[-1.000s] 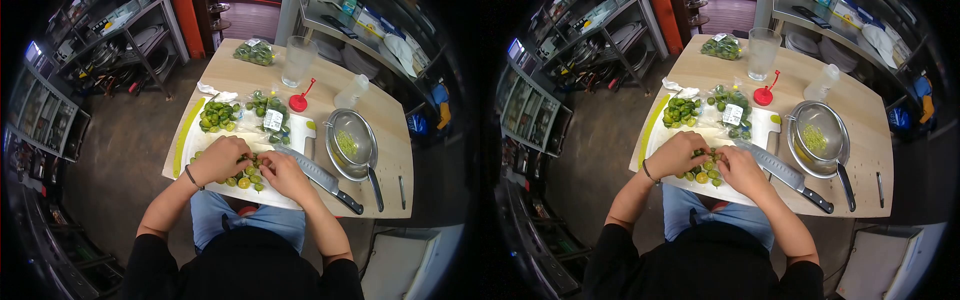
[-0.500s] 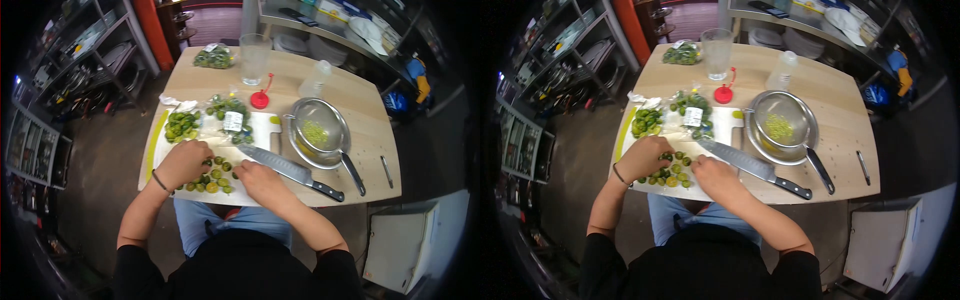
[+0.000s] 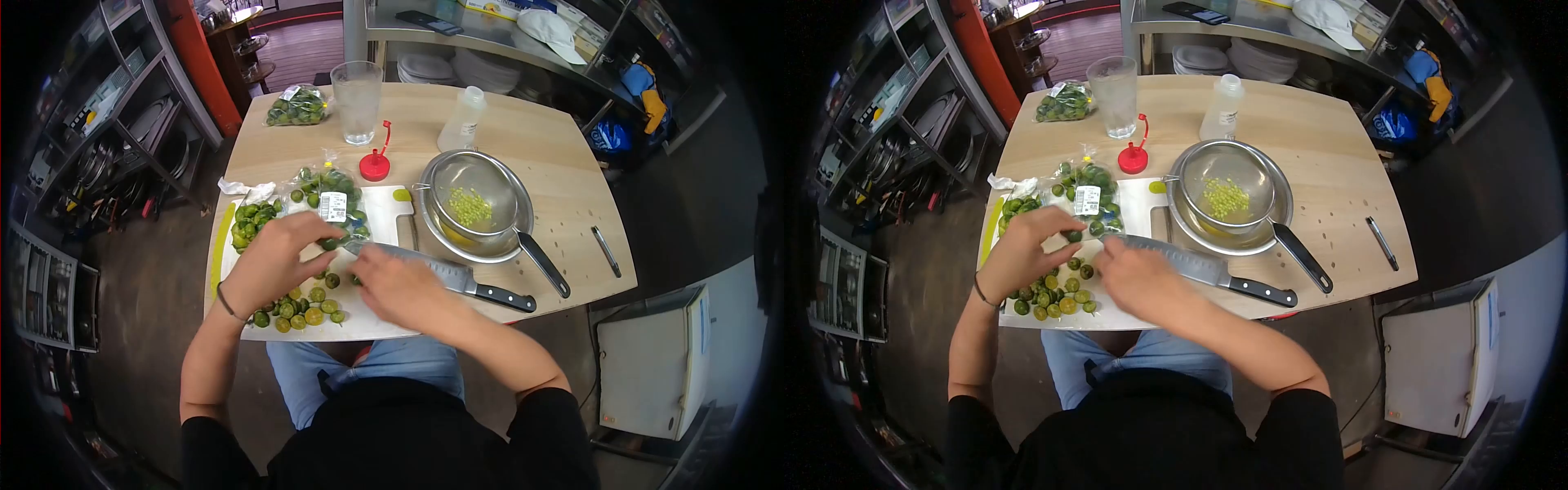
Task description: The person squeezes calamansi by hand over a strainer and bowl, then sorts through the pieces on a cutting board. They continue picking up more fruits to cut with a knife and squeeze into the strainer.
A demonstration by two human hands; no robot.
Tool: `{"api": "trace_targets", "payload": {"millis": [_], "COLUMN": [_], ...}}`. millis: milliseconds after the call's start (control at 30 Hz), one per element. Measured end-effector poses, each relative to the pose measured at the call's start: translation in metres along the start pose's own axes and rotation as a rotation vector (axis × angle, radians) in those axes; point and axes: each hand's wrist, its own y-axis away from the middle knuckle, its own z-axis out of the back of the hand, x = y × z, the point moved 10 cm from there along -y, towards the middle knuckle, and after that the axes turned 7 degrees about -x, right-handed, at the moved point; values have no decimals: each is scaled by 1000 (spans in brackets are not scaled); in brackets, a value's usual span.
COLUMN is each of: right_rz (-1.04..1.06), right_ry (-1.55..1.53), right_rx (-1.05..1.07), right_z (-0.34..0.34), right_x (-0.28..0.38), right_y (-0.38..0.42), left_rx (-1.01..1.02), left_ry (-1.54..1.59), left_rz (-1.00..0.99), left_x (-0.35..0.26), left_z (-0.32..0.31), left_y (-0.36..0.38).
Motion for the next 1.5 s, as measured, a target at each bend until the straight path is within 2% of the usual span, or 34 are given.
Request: {"api": "trace_targets", "payload": {"millis": [33,100,200,267,367,433,467,567,667,733,833,1000,1067,1267,1333,1500], "right_rz": [-2,27,-9,-227,-344,-331,-404,-512,-568,-341,-291,-249,-239,-205,-156,-181], "right_ry": [0,6,-93,-427,-483,-577,-626,-680,-552,-185,-15,58,65,166,150,153], "right_rx": [0,-170,-169,-141,-182,-244,-233,-215,-160,-234,-194,-129,-117,-141,-167,-174], "right_z": [13,61,105,123,149,159,161,164,163,178,165,145,143,142,143,144], "right_x": [-5,-17,-42,-70,-95,-109,-117,-139,-158,-151,-161,-173,-174,-178,-174,-174], "right_y": [0,-1,6,15,28,34,37,41,42,30,26,19,16,11,10,10], "left_rx": [-73,-104,-195,-256,-292,-335,-341,-327,-294,-221,-88,56,91,76,61,29], "left_ry": [105,152,220,240,312,273,220,163,85,15,-104,-247,-248,-398,-385,-344], "left_rz": [-44,-95,-215,-282,-284,-370,-445,-437,-438,-383,-301,-233,-296,-290,-304,-339], "left_x": [-14,-38,-64,-76,-82,-90,-98,-105,-111,-102,-79,-56,-60,-66,-63,-61], "left_z": [6,4,1,-2,-16,-26,-32,-53,-65,-78,-100,-135,-143,-146,-149,-148], "left_y": [-10,-32,-67,-88,-121,-138,-142,-154,-159,-164,-169,-170,-169,-173,-173,-174]}}
